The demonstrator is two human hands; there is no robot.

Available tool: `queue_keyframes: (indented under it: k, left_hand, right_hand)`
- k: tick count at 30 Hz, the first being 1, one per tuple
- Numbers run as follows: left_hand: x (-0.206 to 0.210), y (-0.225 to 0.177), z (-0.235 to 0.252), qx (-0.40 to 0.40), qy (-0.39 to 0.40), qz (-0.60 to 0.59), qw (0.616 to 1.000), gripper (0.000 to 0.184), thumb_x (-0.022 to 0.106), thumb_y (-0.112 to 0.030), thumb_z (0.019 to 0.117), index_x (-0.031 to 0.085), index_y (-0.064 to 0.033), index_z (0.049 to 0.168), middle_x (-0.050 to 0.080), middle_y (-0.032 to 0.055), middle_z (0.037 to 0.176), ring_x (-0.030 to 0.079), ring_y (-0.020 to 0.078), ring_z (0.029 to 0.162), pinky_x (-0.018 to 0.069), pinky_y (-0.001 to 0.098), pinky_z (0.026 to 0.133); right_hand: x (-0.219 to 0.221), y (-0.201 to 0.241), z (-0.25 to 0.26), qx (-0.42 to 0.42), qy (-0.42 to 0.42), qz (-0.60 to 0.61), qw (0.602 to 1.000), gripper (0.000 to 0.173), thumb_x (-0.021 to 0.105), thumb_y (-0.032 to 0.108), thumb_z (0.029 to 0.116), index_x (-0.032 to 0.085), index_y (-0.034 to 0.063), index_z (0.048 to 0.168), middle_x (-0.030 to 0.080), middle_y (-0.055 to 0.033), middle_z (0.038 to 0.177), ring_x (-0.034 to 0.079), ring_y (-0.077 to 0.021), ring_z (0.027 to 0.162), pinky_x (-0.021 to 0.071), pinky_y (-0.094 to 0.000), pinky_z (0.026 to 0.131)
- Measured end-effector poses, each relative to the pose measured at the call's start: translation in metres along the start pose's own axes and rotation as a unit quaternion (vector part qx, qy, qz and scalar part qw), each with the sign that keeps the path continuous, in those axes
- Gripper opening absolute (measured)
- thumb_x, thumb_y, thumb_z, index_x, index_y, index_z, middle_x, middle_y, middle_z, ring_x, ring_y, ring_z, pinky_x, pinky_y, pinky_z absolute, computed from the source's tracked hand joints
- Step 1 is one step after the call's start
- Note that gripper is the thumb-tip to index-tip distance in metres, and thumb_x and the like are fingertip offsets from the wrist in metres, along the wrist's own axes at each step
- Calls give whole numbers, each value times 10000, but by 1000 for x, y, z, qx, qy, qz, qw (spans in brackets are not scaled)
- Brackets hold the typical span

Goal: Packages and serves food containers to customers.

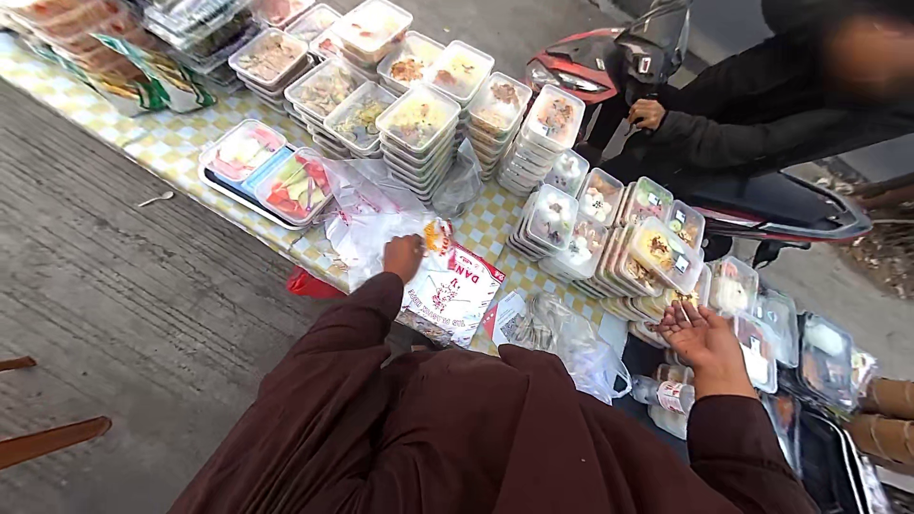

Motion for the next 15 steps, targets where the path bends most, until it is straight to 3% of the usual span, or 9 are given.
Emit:
queue_keyframes:
  k: [2, 3, 6, 9, 12, 13, 15]
  left_hand:
    - [24, -25, -12, 98, 25, -11, 995, 275, 620, -230, 1005, 724, -68, 1201, 714, 188, 1169, 639, 409, 1165, 470, 640, 1020]
    - [38, -31, -19, 107, 57, -29, 992, 306, 615, -255, 1012, 710, -78, 1243, 700, 170, 1223, 629, 368, 1208, 467, 592, 1063]
    - [69, -21, -41, 37, 167, -78, 982, 472, 540, -380, 1053, 580, -88, 1423, 680, 148, 1284, 636, 322, 1227, 463, 549, 1095]
    - [76, 1, -52, -67, 180, -97, 977, 629, 517, -506, 1036, 457, -119, 1527, 710, 144, 1239, 673, 340, 1165, 474, 599, 1054]
    - [75, 0, -50, -141, 138, -225, 954, 492, 519, -433, 1057, 570, -127, 1441, 687, 158, 1273, 653, 303, 1193, 470, 531, 1071]
    - [76, -4, -46, -161, 117, -278, 940, 421, 530, -363, 1062, 625, -97, 1373, 690, 165, 1253, 654, 280, 1178, 481, 493, 1058]
    - [75, -14, -38, -175, 96, -321, 926, 331, 527, -272, 1061, 688, -52, 1248, 694, 161, 1190, 647, 239, 1122, 484, 448, 1015]
  right_hand:
    - [14, 10, 17, -11, -24, 11, 1000, 267, 402, 352, 1078, 500, 129, 1188, 664, -37, 990, 688, -133, 799, 588, -298, 722]
    - [21, 15, 24, -18, -29, 1, 999, 290, 420, 364, 1076, 468, 125, 1234, 651, -45, 1029, 688, -135, 821, 587, -297, 735]
    - [37, 26, 44, -35, -41, -109, 993, 491, 451, 433, 1072, 366, 100, 1424, 610, -97, 1192, 672, -145, 891, 562, -293, 742]
    - [51, 29, 58, -73, -54, -317, 944, 579, 459, 475, 1074, 357, 73, 1478, 612, -114, 1189, 621, -137, 796, 520, -299, 670]
    - [59, 29, 70, -120, -79, -452, 881, 588, 496, 495, 1056, 459, 17, 1396, 599, -138, 1110, 584, -173, 766, 502, -360, 664]
    - [61, 30, 70, -141, -90, -489, 856, 602, 527, 489, 1041, 484, 0, 1391, 598, -178, 1161, 605, -221, 869, 514, -412, 742]
    - [67, 35, 65, -194, -98, -560, 800, 658, 624, 455, 993, 492, -3, 1447, 554, -289, 1388, 569, -383, 1260, 461, -556, 1036]
Point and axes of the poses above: each hand's wrist, its own z-axis towards the middle knuckle, its own x-axis out of the palm, y = z × x, the point moved 5 cm from there along z, towards the middle knuckle
